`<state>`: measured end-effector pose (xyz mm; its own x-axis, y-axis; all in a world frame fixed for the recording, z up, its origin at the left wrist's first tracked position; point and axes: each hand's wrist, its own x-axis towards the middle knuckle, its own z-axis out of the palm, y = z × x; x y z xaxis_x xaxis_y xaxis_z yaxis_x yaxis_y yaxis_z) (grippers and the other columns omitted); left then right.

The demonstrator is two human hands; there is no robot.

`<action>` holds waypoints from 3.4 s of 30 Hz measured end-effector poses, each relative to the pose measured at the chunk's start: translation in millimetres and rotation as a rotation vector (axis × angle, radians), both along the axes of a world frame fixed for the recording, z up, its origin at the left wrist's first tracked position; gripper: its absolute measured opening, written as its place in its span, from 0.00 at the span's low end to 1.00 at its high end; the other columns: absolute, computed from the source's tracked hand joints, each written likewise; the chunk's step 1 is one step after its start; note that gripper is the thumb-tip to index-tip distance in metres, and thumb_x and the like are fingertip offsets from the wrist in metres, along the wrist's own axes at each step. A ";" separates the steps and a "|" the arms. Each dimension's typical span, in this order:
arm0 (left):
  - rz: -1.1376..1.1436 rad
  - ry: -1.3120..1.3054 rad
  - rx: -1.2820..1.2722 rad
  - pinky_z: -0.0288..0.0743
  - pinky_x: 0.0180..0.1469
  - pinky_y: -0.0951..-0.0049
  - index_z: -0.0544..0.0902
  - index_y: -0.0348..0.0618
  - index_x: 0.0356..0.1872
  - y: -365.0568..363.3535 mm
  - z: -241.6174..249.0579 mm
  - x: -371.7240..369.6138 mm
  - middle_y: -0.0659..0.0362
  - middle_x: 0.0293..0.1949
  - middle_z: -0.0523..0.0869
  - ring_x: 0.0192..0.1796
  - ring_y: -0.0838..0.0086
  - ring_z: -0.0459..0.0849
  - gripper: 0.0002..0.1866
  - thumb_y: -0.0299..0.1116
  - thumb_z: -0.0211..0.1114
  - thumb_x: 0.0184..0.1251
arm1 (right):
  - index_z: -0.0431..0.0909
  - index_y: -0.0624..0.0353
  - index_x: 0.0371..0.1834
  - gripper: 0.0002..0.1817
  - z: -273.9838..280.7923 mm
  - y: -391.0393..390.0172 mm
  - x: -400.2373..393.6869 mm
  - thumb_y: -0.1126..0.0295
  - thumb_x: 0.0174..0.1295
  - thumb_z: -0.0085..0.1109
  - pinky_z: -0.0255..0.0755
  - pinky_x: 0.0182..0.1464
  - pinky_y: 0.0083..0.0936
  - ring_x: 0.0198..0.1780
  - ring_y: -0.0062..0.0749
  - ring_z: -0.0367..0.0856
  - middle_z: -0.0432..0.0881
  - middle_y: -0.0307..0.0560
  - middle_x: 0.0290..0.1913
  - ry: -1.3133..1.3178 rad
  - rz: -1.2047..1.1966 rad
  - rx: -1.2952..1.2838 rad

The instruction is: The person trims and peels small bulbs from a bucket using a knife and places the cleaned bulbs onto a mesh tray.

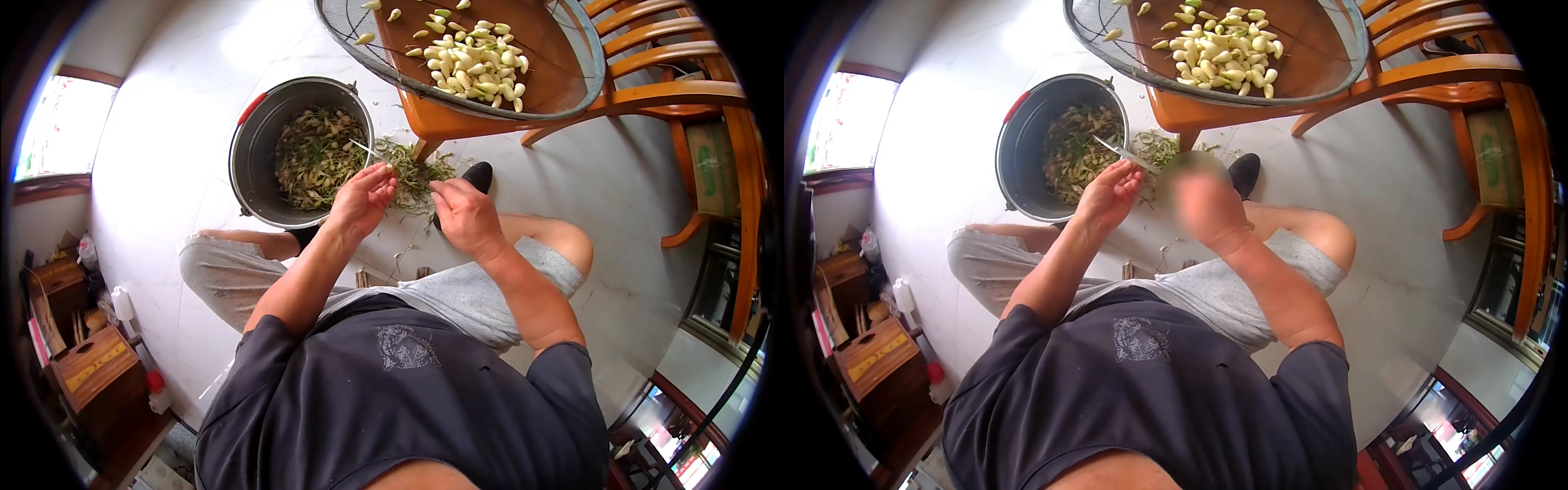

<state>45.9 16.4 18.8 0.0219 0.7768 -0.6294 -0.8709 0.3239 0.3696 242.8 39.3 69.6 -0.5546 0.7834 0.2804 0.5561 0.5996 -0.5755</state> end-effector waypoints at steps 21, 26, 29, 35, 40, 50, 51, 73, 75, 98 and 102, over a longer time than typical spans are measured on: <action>0.042 0.085 0.093 0.81 0.39 0.72 0.74 0.38 0.37 -1.1 -16.3 -0.8 0.55 0.35 0.82 0.36 0.72 0.82 0.02 0.20 0.54 0.67 | 0.80 0.61 0.41 0.12 3.0 -5.1 -0.5 0.77 0.52 0.61 0.76 0.37 0.30 0.36 0.41 0.81 0.79 0.45 0.35 -0.107 -0.039 0.068; 0.054 0.065 0.080 0.81 0.40 0.73 0.74 0.38 0.38 -2.4 -14.0 2.5 0.56 0.36 0.82 0.37 0.72 0.82 0.02 0.20 0.54 0.68 | 0.80 0.61 0.41 0.12 5.3 -4.9 -1.2 0.77 0.52 0.61 0.76 0.36 0.30 0.36 0.40 0.81 0.79 0.45 0.36 -0.111 -0.037 0.078; 0.060 0.053 0.069 0.80 0.40 0.74 0.74 0.38 0.38 -2.6 -9.0 3.9 0.56 0.36 0.82 0.37 0.73 0.82 0.02 0.21 0.54 0.68 | 0.80 0.61 0.42 0.12 5.5 -4.9 -1.5 0.77 0.52 0.61 0.77 0.36 0.30 0.36 0.40 0.81 0.79 0.45 0.36 -0.116 -0.036 0.083; 0.053 0.013 0.145 0.80 0.38 0.75 0.75 0.39 0.38 -4.0 -15.2 1.1 0.56 0.35 0.82 0.35 0.73 0.82 0.03 0.21 0.53 0.68 | 0.79 0.59 0.36 0.06 -5.4 -5.2 -1.5 0.75 0.55 0.56 0.76 0.34 0.30 0.33 0.42 0.80 0.78 0.45 0.33 -0.036 -0.074 0.092; -0.019 0.055 0.250 0.79 0.37 0.76 0.77 0.39 0.40 -4.3 -6.3 -4.4 0.55 0.35 0.83 0.35 0.73 0.82 0.03 0.24 0.57 0.68 | 0.80 0.60 0.34 0.08 -30.5 2.4 16.0 0.73 0.58 0.50 0.75 0.40 0.43 0.37 0.53 0.80 0.79 0.54 0.35 -0.327 -0.156 -0.275; -0.086 -0.132 0.379 0.76 0.37 0.77 0.79 0.40 0.43 -1.2 9.1 -23.1 0.58 0.35 0.82 0.36 0.75 0.80 0.06 0.27 0.59 0.67 | 0.81 0.62 0.35 0.09 -20.7 10.4 15.6 0.70 0.58 0.54 0.73 0.45 0.42 0.40 0.53 0.79 0.81 0.58 0.35 -0.136 -0.208 -0.367; -0.095 -0.141 0.386 0.75 0.37 0.77 0.79 0.40 0.44 -0.2 10.5 -23.7 0.58 0.36 0.82 0.36 0.75 0.80 0.07 0.27 0.59 0.67 | 0.81 0.62 0.35 0.09 -22.2 11.5 15.3 0.70 0.57 0.55 0.73 0.45 0.42 0.40 0.53 0.79 0.81 0.58 0.35 -0.138 -0.203 -0.379; -0.657 1.064 0.520 0.77 0.31 0.77 0.81 0.33 0.39 115.5 123.0 -81.0 0.55 0.29 0.83 0.28 0.75 0.81 0.12 0.34 0.61 0.66 | 0.74 0.66 0.27 0.10 -9.3 11.5 23.9 0.69 0.57 0.56 0.70 0.38 0.45 0.36 0.60 0.76 0.77 0.62 0.28 -0.072 -0.211 -0.501; -0.859 1.166 0.313 0.75 0.29 0.78 0.82 0.35 0.35 97.1 70.1 -111.9 0.56 0.26 0.83 0.26 0.76 0.80 0.11 0.34 0.62 0.64 | 0.75 0.65 0.29 0.09 -12.4 13.2 26.2 0.68 0.57 0.56 0.70 0.39 0.45 0.36 0.60 0.76 0.78 0.62 0.28 -0.087 -0.228 -0.560; -1.052 1.537 0.010 0.76 0.40 0.68 0.83 0.40 0.31 16.4 -97.1 -179.0 0.50 0.34 0.85 0.34 0.63 0.83 0.12 0.36 0.66 0.48 | 0.78 0.66 0.33 0.09 -6.7 18.6 -2.4 0.69 0.57 0.55 0.71 0.42 0.45 0.38 0.59 0.77 0.79 0.62 0.33 -0.147 -0.110 -0.557; -0.713 0.997 0.056 0.75 0.42 0.76 0.81 0.37 0.37 23.6 -57.0 -184.4 0.57 0.35 0.85 0.38 0.77 0.82 0.08 0.31 0.61 0.61 | 0.77 0.66 0.32 0.09 -2.8 17.1 -3.0 0.69 0.57 0.55 0.71 0.42 0.45 0.38 0.59 0.77 0.79 0.62 0.33 -0.111 -0.094 -0.547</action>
<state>-138.6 40.0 -38.2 -0.0191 0.8144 -0.5801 0.1669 0.5746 0.8012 239.8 56.4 66.8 -0.4785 0.8456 -0.2367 0.6678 0.1754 -0.7234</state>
